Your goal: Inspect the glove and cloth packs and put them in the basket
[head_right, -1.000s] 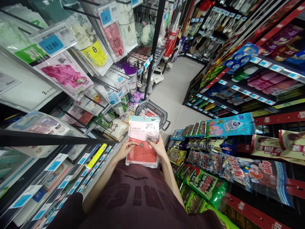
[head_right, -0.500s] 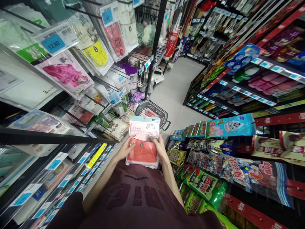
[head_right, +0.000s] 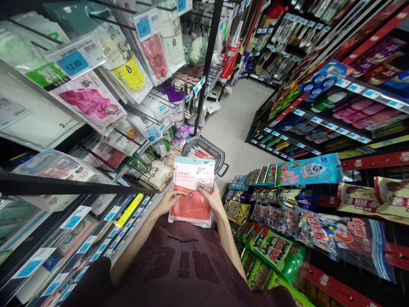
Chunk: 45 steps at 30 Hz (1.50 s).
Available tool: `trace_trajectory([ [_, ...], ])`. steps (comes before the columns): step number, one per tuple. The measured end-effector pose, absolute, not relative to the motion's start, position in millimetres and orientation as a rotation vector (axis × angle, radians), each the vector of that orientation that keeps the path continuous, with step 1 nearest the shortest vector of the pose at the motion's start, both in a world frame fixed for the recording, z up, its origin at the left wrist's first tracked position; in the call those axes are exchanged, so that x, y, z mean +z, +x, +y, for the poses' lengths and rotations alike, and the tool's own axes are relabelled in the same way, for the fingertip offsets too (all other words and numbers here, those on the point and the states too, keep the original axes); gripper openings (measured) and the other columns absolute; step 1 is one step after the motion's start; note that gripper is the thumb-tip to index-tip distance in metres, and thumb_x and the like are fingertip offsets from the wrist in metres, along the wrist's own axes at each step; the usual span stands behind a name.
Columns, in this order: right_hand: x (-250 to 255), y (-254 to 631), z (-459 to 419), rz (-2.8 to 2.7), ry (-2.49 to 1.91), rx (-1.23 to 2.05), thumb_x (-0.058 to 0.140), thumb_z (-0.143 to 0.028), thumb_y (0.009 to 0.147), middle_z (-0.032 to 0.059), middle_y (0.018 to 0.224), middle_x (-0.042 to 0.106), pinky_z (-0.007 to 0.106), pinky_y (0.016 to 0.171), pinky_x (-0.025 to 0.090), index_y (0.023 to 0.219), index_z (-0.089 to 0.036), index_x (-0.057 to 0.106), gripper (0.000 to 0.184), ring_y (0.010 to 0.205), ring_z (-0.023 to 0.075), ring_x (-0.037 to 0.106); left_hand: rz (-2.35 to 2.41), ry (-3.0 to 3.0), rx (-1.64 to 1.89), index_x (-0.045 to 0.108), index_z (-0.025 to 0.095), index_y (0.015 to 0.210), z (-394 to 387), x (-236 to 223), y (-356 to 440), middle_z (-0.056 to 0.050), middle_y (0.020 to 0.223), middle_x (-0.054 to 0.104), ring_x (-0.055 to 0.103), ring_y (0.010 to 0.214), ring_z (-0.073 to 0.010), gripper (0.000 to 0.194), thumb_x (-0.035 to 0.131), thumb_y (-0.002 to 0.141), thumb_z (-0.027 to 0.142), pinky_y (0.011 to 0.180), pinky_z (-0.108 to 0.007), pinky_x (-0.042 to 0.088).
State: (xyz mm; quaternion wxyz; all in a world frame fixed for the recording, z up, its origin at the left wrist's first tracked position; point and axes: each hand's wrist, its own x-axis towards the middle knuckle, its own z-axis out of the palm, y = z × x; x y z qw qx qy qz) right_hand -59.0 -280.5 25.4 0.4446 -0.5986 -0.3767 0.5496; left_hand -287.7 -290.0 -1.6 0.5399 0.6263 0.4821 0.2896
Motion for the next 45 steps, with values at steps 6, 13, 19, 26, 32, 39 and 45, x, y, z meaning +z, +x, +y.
trace_trajectory([
  [6,22.0,-61.9,-278.2,-0.992,-1.482,1.357,0.082,-0.035,0.064,0.0082,0.119,0.066,0.043,0.096,0.049,0.119,-0.024,0.056,0.062,0.108,0.0267,0.062,1.142,1.435,0.777,0.054,0.022,0.131,-292.8,1.1,-290.1,-0.008,0.132,0.057,0.051,0.122,-0.0236,0.041,0.049,0.092,0.032,0.106,-0.038,0.037],
  [13,37.3,-70.3,-276.3,-1.027,-1.474,1.288,0.07,-0.042,0.078,0.0068,0.144,0.047,0.042,0.106,0.041,0.146,-0.03,0.028,0.08,0.125,0.0237,0.051,1.21,1.366,0.87,0.024,0.02,0.149,-298.0,2.5,-292.2,-0.012,0.153,0.032,0.029,0.141,-0.0295,0.088,0.072,0.076,0.035,0.116,-0.044,0.025],
  [19,45.3,-67.6,-278.4,-1.289,-1.366,1.297,0.076,-0.04,0.072,0.0043,0.146,0.046,0.043,0.117,0.023,0.139,-0.028,0.046,0.074,0.138,0.0246,0.036,1.206,1.319,0.947,0.024,0.021,0.148,-301.1,-1.9,-295.2,-0.014,0.151,0.034,0.031,0.139,-0.0328,0.106,0.084,0.062,0.039,0.116,-0.047,0.026],
  [26,50.8,-50.6,-277.1,-1.498,-1.303,1.513,0.083,-0.034,0.064,0.0051,0.135,0.058,0.048,0.113,0.029,0.129,-0.028,0.058,0.07,0.13,0.0304,0.046,1.192,1.255,1.019,0.028,0.02,0.147,-304.7,-2.4,-294.6,-0.014,0.151,0.034,0.029,0.141,-0.0309,0.103,0.084,0.062,0.04,0.118,-0.046,0.021],
  [32,42.5,-49.4,-279.7,-1.513,-1.299,1.537,0.084,-0.034,0.064,0.0067,0.132,0.06,0.049,0.113,0.03,0.127,-0.026,0.06,0.068,0.129,0.0301,0.048,1.156,1.243,1.043,0.025,0.02,0.148,-305.3,-8.4,-291.7,-0.015,0.153,0.029,0.026,0.142,-0.0321,0.106,0.083,0.063,0.043,0.118,-0.048,0.02],
  [39,27.8,-45.6,-285.5,-1.417,-1.342,1.507,0.084,-0.035,0.062,0.008,0.13,0.061,0.051,0.113,0.031,0.123,-0.025,0.063,0.065,0.127,0.0311,0.05,1.176,1.292,1.005,0.021,0.019,0.149,-306.0,-6.7,-289.2,-0.016,0.155,0.026,0.024,0.143,-0.0325,0.107,0.082,0.065,0.043,0.118,-0.048,0.019],
  [45,26.9,-51.6,-291.7,-1.363,-1.34,1.395,0.081,-0.038,0.066,0.0078,0.136,0.056,0.05,0.114,0.029,0.131,-0.026,0.056,0.07,0.131,0.0297,0.045,1.239,1.309,1.051,0.02,0.021,0.15,-304.5,-2.1,-286.0,-0.014,0.155,0.027,0.023,0.143,-0.0319,0.106,0.082,0.065,0.038,0.118,-0.047,0.019],
])
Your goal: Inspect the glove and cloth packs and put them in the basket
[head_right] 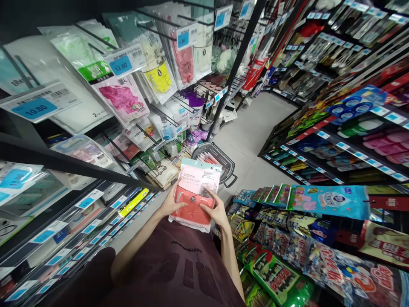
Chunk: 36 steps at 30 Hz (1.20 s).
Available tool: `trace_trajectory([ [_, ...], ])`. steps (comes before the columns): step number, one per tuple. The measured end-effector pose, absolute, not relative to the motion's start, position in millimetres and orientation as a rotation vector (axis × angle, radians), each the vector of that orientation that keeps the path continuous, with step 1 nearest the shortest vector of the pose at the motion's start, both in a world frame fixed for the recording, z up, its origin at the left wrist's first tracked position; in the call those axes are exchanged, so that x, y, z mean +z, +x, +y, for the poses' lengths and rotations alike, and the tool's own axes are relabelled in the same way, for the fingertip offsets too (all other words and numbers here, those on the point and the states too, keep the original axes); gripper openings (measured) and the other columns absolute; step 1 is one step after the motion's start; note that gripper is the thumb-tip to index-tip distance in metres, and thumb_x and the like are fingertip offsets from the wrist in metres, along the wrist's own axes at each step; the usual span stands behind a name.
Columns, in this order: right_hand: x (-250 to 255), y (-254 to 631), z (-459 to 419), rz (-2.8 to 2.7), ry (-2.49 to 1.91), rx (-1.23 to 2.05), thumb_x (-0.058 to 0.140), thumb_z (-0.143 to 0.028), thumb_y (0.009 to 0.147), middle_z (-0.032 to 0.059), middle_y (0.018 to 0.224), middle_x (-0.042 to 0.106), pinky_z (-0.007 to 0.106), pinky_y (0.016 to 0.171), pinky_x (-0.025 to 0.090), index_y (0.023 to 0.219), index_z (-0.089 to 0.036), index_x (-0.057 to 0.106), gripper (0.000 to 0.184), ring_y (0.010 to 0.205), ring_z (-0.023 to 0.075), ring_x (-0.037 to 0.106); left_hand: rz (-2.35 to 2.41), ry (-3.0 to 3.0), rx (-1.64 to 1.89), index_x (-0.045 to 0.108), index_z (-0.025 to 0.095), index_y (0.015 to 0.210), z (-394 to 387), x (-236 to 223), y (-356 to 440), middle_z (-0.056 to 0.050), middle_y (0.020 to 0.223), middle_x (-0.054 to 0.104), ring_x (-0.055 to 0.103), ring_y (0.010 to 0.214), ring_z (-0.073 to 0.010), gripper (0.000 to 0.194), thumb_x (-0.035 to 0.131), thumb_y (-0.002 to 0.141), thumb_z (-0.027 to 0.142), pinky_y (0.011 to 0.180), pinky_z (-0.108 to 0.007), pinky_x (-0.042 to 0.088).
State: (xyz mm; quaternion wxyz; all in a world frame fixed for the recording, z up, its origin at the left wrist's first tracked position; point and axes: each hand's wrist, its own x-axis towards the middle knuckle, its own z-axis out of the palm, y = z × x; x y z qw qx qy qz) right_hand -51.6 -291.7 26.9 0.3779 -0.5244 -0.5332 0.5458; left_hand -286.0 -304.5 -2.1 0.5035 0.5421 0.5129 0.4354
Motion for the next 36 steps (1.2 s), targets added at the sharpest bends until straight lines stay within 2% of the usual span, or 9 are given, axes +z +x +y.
trace_trajectory([
  [2,24.1,-57.1,-292.7,-1.265,-1.346,1.32,0.077,-0.04,0.07,0.008,0.14,0.051,0.05,0.111,0.034,0.143,-0.028,0.039,0.083,0.131,0.0279,0.046,1.304,1.297,1.06,0.017,0.022,0.151,-304.6,-0.4,-284.8,-0.014,0.153,0.031,0.027,0.141,-0.0321,0.111,0.083,0.063,0.035,0.118,-0.046,0.021],
  [5,15.9,-64.4,-288.7,-1.074,-1.346,1.238,0.069,-0.043,0.077,0.0096,0.142,0.049,0.048,0.105,0.042,0.151,-0.029,0.012,0.094,0.126,0.0257,0.052,1.317,1.222,1.028,0.012,0.021,0.152,-305.2,0.6,-284.2,-0.015,0.134,0.055,0.053,0.122,-0.0303,0.109,0.08,0.068,0.034,0.109,-0.047,0.035],
  [7,10.1,-68.4,-283.0,-1.006,-1.372,1.2,0.067,-0.043,0.079,0.0107,0.14,0.052,0.047,0.104,0.042,0.148,-0.026,0.024,0.084,0.123,0.0258,0.054,1.264,1.126,1.046,0.016,0.019,0.15,-303.4,-0.4,-284.7,-0.012,0.115,0.066,0.064,0.103,-0.0269,0.097,0.074,0.074,0.038,0.099,-0.046,0.046],
  [10,4.8,-74.9,-275.1,-1.023,-1.409,1.264,0.067,-0.046,0.077,0.0115,0.127,0.063,0.046,0.1,0.045,0.128,-0.019,0.055,0.058,0.114,0.0277,0.059,1.194,0.991,1.15,0.042,0.015,0.137,-294.8,-2.5,-286.5,-0.012,0.111,0.067,0.064,0.101,-0.0258,0.069,0.066,0.08,0.046,0.092,-0.041,0.05],
  [16,4.5,-90.5,-270.9,-1.053,-1.415,1.348,0.063,-0.05,0.08,0.0083,0.113,0.07,0.042,0.093,0.048,0.111,-0.018,0.067,0.045,0.103,0.0272,0.064,1.307,0.678,1.297,0.068,0.012,0.098,-271.7,-3.9,-292.2,-0.008,0.088,0.071,0.065,0.083,-0.0224,0.048,0.061,0.081,0.056,0.072,-0.03,0.051],
  [20,5.2,-93.9,-273.5,-1.077,-1.444,1.342,0.065,-0.05,0.079,0.0086,0.11,0.071,0.041,0.089,0.05,0.108,-0.017,0.068,0.045,0.1,0.0279,0.065,1.268,0.52,1.329,0.068,0.01,0.076,-268.8,-2.4,-294.5,-0.006,0.07,0.068,0.062,0.063,-0.0173,0.045,0.07,0.074,0.055,0.058,-0.026,0.045],
  [25,9.6,-99.9,-276.0,-1.131,-1.508,1.234,0.063,-0.052,0.079,0.0096,0.105,0.073,0.038,0.081,0.051,0.102,-0.015,0.069,0.044,0.094,0.0282,0.066,1.197,0.444,1.323,0.067,0.01,0.076,-270.5,5.2,-300.1,-0.006,0.069,0.068,0.062,0.063,-0.017,0.045,0.073,0.07,0.054,0.06,-0.026,0.045],
  [30,9.4,-111.5,-267.7,-1.306,-1.544,1.122,0.06,-0.055,0.079,0.0102,0.109,0.071,0.039,0.089,0.049,0.109,-0.016,0.067,0.049,0.101,0.0291,0.064,1.153,0.521,1.429,0.068,0.014,0.095,-268.2,8.1,-313.1,-0.005,0.086,0.07,0.064,0.078,-0.0176,0.041,0.073,0.073,0.048,0.073,-0.026,0.047],
  [36,-3.2,-123.9,-259.0,-1.541,-1.505,1.17,0.055,-0.056,0.083,0.0099,0.111,0.07,0.041,0.093,0.046,0.114,-0.017,0.064,0.05,0.104,0.0287,0.061,1.279,0.49,1.548,0.066,0.013,0.076,-275.5,0.3,-330.7,-0.003,0.071,0.064,0.057,0.065,-0.0136,0.038,0.072,0.074,0.05,0.062,-0.024,0.044],
])
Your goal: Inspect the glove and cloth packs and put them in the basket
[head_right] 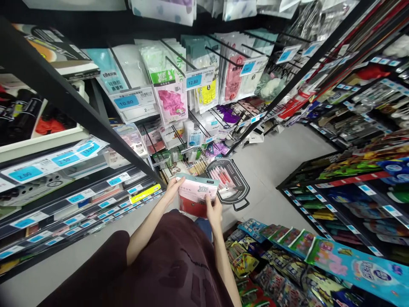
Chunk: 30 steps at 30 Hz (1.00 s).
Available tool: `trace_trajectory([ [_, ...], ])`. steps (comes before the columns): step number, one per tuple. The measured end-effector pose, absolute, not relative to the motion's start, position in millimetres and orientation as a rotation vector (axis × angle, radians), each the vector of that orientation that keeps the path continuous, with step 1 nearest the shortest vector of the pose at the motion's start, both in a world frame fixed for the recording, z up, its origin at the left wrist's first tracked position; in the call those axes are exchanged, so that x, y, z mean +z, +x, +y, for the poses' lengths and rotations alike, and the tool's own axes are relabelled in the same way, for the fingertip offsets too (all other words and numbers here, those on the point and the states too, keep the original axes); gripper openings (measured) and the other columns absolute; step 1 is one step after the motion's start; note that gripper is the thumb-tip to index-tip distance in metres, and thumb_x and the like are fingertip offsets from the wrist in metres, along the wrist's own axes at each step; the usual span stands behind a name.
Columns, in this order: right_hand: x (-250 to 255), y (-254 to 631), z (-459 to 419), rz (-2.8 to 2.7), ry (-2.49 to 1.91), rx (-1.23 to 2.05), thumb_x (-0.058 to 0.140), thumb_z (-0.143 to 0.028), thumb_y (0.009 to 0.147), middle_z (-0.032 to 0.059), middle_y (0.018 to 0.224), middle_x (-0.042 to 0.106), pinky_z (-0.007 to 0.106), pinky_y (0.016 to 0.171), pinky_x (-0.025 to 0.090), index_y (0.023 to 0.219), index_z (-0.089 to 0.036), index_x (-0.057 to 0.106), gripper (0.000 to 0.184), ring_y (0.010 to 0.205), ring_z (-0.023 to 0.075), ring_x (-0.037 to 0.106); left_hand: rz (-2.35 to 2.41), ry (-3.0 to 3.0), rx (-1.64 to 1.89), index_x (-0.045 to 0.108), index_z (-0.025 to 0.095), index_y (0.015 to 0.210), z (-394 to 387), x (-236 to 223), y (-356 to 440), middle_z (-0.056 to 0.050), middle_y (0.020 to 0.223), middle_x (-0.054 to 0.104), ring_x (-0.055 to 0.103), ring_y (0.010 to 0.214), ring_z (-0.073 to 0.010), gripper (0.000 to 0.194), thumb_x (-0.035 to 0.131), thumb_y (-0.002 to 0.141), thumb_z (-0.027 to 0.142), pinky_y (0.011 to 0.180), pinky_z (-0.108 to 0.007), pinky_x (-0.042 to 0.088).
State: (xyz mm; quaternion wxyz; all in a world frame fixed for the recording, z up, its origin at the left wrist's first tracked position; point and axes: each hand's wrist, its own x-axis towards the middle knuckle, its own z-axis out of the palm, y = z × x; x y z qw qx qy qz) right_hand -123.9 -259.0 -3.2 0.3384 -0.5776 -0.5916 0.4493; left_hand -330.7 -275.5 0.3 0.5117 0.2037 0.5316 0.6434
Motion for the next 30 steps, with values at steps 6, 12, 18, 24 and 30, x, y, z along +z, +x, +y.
trace_trajectory([
  [6,-12.6,-139.5,-258.1,-1.655,-1.478,1.179,0.055,-0.054,0.084,0.0106,0.104,0.072,0.036,0.088,0.047,0.106,-0.015,0.066,0.046,0.097,0.0269,0.064,1.47,0.445,1.615,0.064,0.013,0.071,-282.5,-12.9,-339.6,0.0,0.064,0.058,0.049,0.056,-0.0112,0.04,0.07,0.074,0.052,0.05,-0.022,0.038],
  [12,-34.5,-141.0,-256.7,-1.669,-1.419,1.343,0.056,-0.05,0.084,0.0121,0.108,0.07,0.035,0.083,0.051,0.11,-0.015,0.063,0.044,0.094,0.0246,0.066,1.826,0.439,1.7,0.062,0.015,0.069,-284.6,-39.7,-350.3,0.002,0.059,0.052,0.044,0.052,-0.0108,0.036,0.065,0.078,0.049,0.047,-0.021,0.034],
  [18,-66.3,-116.1,-264.4,-1.668,-1.499,1.407,0.058,-0.049,0.082,0.0144,0.11,0.069,0.039,0.083,0.052,0.106,-0.017,0.064,0.04,0.094,0.0259,0.067,2.234,0.422,1.697,0.063,0.016,0.071,-286.4,-70.0,-367.6,0.002,0.058,0.055,0.047,0.054,-0.0124,0.032,0.055,0.085,0.044,0.052,-0.021,0.035],
  [24,-82.5,-101.0,-276.2,-1.621,-1.521,1.564,0.061,-0.054,0.078,0.0145,0.104,0.072,0.038,0.076,0.056,0.103,-0.016,0.064,0.046,0.092,0.0281,0.069,2.404,0.19,1.79,0.063,0.017,0.076,-264.1,-85.8,-387.7,-0.001,0.064,0.059,0.051,0.061,-0.0152,0.033,0.049,0.088,0.044,0.06,-0.024,0.037],
  [30,-82.0,-100.1,-282.4,-1.639,-1.567,1.645,0.064,-0.061,0.073,0.0134,0.097,0.074,0.035,0.069,0.057,0.098,-0.015,0.068,0.052,0.086,0.0289,0.071,2.434,-0.083,1.952,0.064,0.016,0.082,-241.9,-93.5,-395.8,-0.003,0.069,0.06,0.054,0.068,-0.0176,0.036,0.047,0.088,0.047,0.067,-0.027,0.04],
])
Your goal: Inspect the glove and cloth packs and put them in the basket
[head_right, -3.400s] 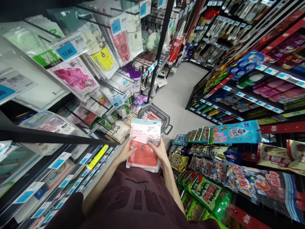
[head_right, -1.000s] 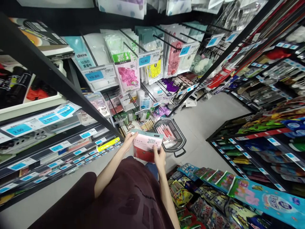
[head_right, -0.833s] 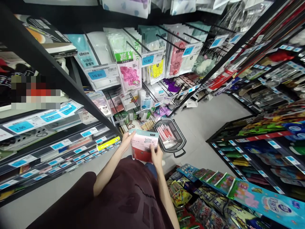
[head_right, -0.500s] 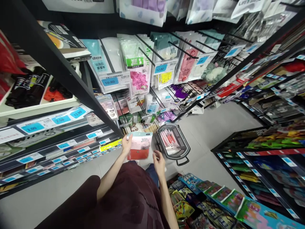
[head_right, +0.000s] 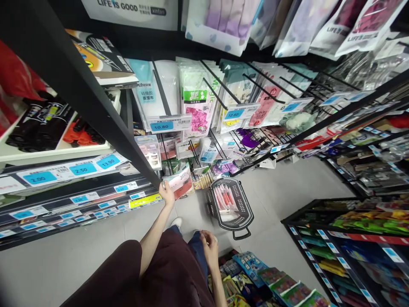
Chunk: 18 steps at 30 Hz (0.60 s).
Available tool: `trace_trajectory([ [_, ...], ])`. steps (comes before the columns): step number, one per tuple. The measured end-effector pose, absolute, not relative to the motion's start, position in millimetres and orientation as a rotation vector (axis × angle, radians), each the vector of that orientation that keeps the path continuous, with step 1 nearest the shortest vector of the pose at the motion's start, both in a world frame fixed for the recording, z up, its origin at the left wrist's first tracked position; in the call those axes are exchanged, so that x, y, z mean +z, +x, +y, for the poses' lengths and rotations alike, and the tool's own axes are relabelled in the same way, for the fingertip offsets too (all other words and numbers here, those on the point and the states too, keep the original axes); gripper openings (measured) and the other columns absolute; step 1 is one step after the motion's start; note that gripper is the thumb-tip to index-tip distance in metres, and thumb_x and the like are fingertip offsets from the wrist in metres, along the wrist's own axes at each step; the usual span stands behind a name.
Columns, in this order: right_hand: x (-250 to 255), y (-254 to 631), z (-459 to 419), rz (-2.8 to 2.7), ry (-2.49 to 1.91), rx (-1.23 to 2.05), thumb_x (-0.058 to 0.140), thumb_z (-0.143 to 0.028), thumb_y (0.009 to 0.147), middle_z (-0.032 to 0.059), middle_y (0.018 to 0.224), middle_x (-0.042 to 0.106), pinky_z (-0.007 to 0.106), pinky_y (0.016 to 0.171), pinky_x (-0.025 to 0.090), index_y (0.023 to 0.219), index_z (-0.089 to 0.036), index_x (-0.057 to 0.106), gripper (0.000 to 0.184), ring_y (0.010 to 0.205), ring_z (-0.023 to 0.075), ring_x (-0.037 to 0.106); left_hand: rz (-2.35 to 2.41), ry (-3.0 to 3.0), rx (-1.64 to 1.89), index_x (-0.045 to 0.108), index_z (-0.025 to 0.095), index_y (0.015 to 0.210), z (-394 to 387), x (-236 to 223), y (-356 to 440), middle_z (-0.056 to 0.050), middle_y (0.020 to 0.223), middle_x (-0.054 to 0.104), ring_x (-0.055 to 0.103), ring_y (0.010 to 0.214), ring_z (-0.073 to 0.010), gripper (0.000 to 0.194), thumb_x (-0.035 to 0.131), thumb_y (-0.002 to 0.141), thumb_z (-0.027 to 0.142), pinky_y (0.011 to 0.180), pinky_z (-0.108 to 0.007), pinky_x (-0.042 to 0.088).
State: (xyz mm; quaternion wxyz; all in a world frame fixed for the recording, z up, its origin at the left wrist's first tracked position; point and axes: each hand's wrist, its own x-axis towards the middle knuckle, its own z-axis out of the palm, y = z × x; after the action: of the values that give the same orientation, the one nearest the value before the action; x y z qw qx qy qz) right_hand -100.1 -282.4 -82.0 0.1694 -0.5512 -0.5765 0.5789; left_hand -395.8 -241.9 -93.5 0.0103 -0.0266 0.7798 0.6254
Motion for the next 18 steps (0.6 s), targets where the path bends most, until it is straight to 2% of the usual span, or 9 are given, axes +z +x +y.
trace_trajectory([
  [9,-84.1,-105.9,-283.5,-1.692,-1.556,1.685,0.064,-0.06,0.074,0.0125,0.094,0.075,0.036,0.075,0.057,0.094,-0.016,0.07,0.049,0.085,0.0292,0.071,2.204,-0.42,2.211,0.059,0.017,0.086,-213.2,-99.7,-397.0,-0.002,0.074,0.06,0.059,0.074,-0.0169,0.035,0.042,0.09,0.047,0.071,-0.028,0.046],
  [14,-79.8,-104.0,-278.5,-1.758,-1.528,1.716,0.062,-0.058,0.077,0.0121,0.095,0.075,0.036,0.082,0.054,0.093,-0.016,0.07,0.045,0.089,0.0291,0.07,2.055,-0.547,2.28,0.056,0.018,0.088,-199.2,-102.8,-400.8,-0.001,0.075,0.059,0.06,0.07,-0.0154,0.036,0.038,0.089,0.049,0.066,-0.028,0.049],
  [18,-73.1,-96.6,-268.9,-1.797,-1.554,1.708,0.06,-0.06,0.077,0.0117,0.09,0.075,0.036,0.081,0.054,0.094,-0.015,0.071,0.049,0.087,0.0294,0.069,2.03,-0.622,2.254,0.054,0.018,0.093,-191.5,-107.2,-402.0,-0.002,0.079,0.059,0.06,0.066,-0.0155,0.043,0.028,0.09,0.053,0.061,-0.029,0.051],
])
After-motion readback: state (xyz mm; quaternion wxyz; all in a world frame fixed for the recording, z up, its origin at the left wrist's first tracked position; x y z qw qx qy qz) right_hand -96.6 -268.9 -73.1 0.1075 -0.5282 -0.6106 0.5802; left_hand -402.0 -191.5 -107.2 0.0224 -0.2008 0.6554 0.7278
